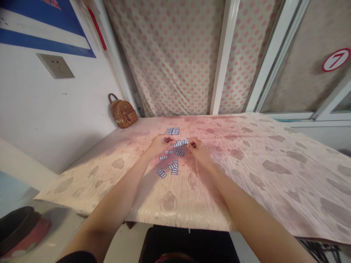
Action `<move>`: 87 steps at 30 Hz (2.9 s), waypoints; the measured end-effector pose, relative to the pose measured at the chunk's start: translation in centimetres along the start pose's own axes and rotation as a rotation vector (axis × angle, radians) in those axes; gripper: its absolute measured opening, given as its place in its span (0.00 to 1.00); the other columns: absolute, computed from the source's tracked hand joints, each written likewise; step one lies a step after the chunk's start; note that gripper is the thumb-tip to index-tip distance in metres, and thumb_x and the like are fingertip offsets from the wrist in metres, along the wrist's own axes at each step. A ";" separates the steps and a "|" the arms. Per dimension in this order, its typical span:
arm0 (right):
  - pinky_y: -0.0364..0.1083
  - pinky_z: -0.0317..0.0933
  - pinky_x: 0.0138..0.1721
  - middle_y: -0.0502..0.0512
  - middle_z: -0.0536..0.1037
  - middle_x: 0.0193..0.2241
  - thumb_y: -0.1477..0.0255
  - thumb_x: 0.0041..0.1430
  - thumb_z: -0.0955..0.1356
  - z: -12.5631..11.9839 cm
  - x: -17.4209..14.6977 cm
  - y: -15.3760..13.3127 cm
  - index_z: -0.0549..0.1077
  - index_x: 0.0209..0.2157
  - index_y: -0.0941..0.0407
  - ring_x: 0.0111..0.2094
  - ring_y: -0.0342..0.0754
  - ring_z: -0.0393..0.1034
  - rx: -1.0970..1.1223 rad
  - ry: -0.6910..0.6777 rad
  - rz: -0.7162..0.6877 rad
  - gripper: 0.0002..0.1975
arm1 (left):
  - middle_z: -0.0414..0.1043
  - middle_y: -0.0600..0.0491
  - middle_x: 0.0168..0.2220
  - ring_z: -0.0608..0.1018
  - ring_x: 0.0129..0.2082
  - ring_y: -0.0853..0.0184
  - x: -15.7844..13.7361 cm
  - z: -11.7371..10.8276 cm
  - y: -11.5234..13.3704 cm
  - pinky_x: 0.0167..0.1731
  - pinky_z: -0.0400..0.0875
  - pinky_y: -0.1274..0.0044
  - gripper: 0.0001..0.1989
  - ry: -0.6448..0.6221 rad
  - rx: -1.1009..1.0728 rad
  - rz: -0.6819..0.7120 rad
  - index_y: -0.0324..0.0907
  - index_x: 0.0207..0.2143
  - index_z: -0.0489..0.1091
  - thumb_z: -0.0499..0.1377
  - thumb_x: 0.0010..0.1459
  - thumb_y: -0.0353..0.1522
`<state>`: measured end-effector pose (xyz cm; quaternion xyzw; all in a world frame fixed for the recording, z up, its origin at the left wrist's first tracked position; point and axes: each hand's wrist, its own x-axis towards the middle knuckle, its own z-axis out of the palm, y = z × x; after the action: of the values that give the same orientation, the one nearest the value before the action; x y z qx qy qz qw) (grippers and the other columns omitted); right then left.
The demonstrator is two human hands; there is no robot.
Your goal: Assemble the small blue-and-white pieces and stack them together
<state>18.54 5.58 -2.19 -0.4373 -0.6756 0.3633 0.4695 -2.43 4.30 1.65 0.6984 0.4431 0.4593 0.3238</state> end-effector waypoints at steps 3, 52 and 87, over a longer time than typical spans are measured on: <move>0.46 0.60 0.30 0.48 0.71 0.22 0.61 0.51 0.67 0.0 -0.1 -0.3 0.68 0.26 0.53 0.24 0.46 0.67 -0.005 -0.090 -0.033 0.10 | 0.74 0.54 0.25 0.74 0.27 0.71 -0.3 0.4 0.4 0.30 0.67 0.79 0.04 -0.011 0.064 0.054 0.38 0.28 0.75 0.63 0.54 0.29; 0.46 0.65 0.32 0.55 0.74 0.27 0.62 0.48 0.76 0.8 -1.1 -2.1 0.73 0.29 0.56 0.26 0.45 0.65 0.644 -0.033 0.220 0.14 | 0.80 0.49 0.31 0.79 0.29 0.70 -0.3 2.5 -0.5 0.36 0.74 0.77 0.18 0.014 -0.452 -0.256 0.36 0.34 0.77 0.71 0.49 0.41; 0.44 0.64 0.30 0.55 0.76 0.26 0.56 0.47 0.76 0.4 -1.5 -3.1 0.74 0.28 0.56 0.26 0.45 0.68 0.496 -0.031 0.220 0.19 | 0.79 0.50 0.28 0.79 0.27 0.69 -0.7 3.6 0.0 0.33 0.74 0.77 0.11 0.080 -0.432 -0.211 0.37 0.30 0.77 0.67 0.54 0.37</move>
<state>17.63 3.08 0.04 -0.3740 -0.5215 0.5733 0.5094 0.79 3.56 0.06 0.5439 0.4177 0.5344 0.4941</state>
